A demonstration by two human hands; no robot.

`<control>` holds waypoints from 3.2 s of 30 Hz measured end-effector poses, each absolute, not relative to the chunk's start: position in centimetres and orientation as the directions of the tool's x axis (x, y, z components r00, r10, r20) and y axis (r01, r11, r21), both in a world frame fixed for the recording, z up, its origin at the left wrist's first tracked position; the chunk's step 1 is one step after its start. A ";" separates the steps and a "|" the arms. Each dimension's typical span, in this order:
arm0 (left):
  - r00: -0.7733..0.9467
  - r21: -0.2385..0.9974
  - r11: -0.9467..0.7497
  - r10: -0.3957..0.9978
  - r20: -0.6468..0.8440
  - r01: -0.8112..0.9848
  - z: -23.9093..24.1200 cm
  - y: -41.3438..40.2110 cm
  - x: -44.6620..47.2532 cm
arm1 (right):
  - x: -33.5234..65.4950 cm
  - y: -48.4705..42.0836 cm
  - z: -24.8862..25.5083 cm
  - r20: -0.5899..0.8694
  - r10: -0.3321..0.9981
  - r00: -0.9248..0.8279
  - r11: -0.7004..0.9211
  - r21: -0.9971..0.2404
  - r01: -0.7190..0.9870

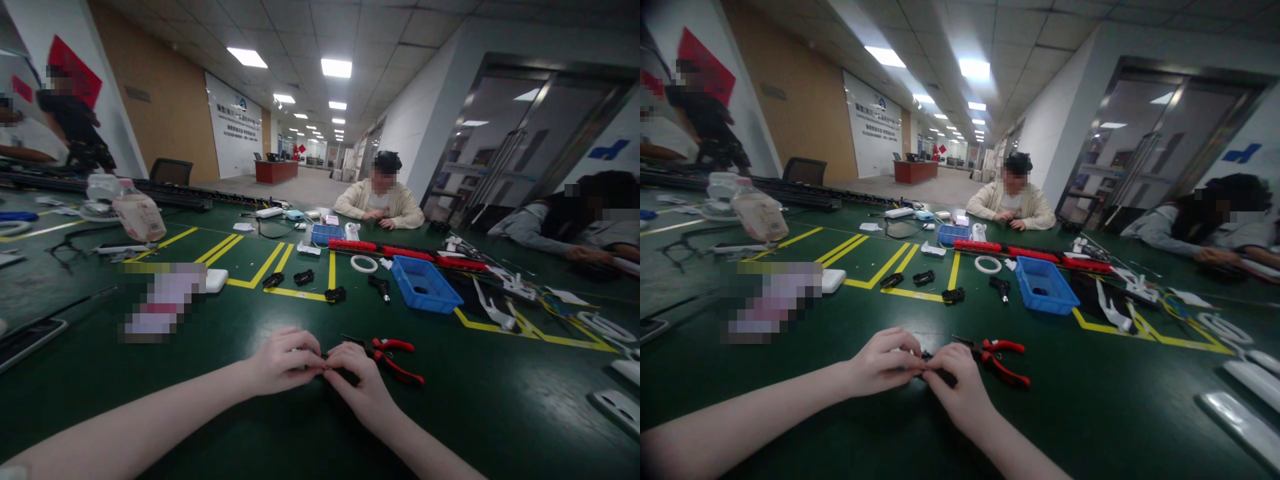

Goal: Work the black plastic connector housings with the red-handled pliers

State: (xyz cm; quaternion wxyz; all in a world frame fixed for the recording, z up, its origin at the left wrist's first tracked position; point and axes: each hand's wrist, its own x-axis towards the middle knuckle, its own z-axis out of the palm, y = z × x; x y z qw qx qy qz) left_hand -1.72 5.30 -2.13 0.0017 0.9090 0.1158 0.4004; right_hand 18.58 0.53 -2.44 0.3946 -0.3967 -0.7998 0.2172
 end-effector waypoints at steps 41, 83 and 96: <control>0.845 0.413 -0.849 0.461 0.272 0.330 -2.4 6.2 -1.9 | 20.1 0.4 -1.7 0.414 0.820 -0.394 0.570 -0.539 0.620; 0.843 0.400 -0.817 0.511 0.169 0.415 -1.9 6.2 -1.5 | 20.0 0.0 -2.0 0.480 0.711 -0.513 0.694 -0.364 0.621; 0.800 0.361 -0.824 0.540 0.264 0.437 -1.9 5.9 -1.7 | 21.6 1.1 -2.4 0.491 0.782 -0.384 0.572 -0.321 0.755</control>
